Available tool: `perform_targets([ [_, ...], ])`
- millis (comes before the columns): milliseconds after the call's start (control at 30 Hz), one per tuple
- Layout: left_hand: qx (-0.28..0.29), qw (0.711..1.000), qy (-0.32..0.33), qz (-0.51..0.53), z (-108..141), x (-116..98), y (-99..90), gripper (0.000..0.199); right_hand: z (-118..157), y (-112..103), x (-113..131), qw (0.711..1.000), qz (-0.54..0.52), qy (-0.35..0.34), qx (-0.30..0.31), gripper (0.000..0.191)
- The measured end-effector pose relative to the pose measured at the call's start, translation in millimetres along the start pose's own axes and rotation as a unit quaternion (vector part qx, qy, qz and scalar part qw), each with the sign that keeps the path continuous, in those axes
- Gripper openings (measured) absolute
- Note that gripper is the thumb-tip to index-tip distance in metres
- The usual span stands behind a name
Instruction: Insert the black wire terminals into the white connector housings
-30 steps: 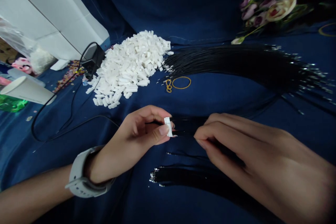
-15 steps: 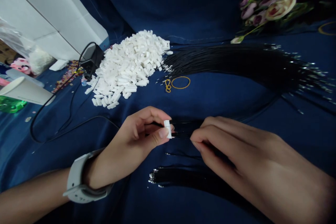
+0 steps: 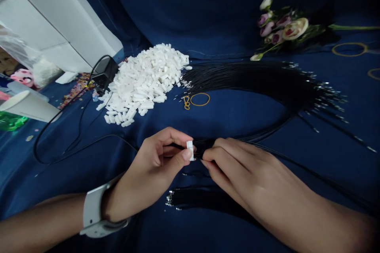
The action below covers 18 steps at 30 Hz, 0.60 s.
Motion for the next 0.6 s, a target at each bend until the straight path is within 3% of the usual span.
perform_targets([
  [167,-0.013,1.0,-0.004,0.008,3.5,0.8,0.9,0.012,-1.7,-0.1,-1.5,1.0,-0.018,0.005,0.009,0.029],
  [333,-0.011,0.999,-0.021,0.022,0.6,-0.8,0.8,0.013,-2.8,-1.0,0.3,0.999,0.004,-0.03,0.019,0.035],
  [600,0.014,1.0,-0.009,0.006,-1.4,3.9,-0.7,0.014,1.5,1.4,-4.2,0.993,-0.104,0.043,0.031,0.026],
])
Point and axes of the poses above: each hand's wrist, its own z-axis away from the middle knuckle, its own y-axis out of the palm, x = y × z, the point moved 3 cm from there along -z, towards the middle knuckle, and after that the axes turned 1 degree about z, right-handed, at the moved point
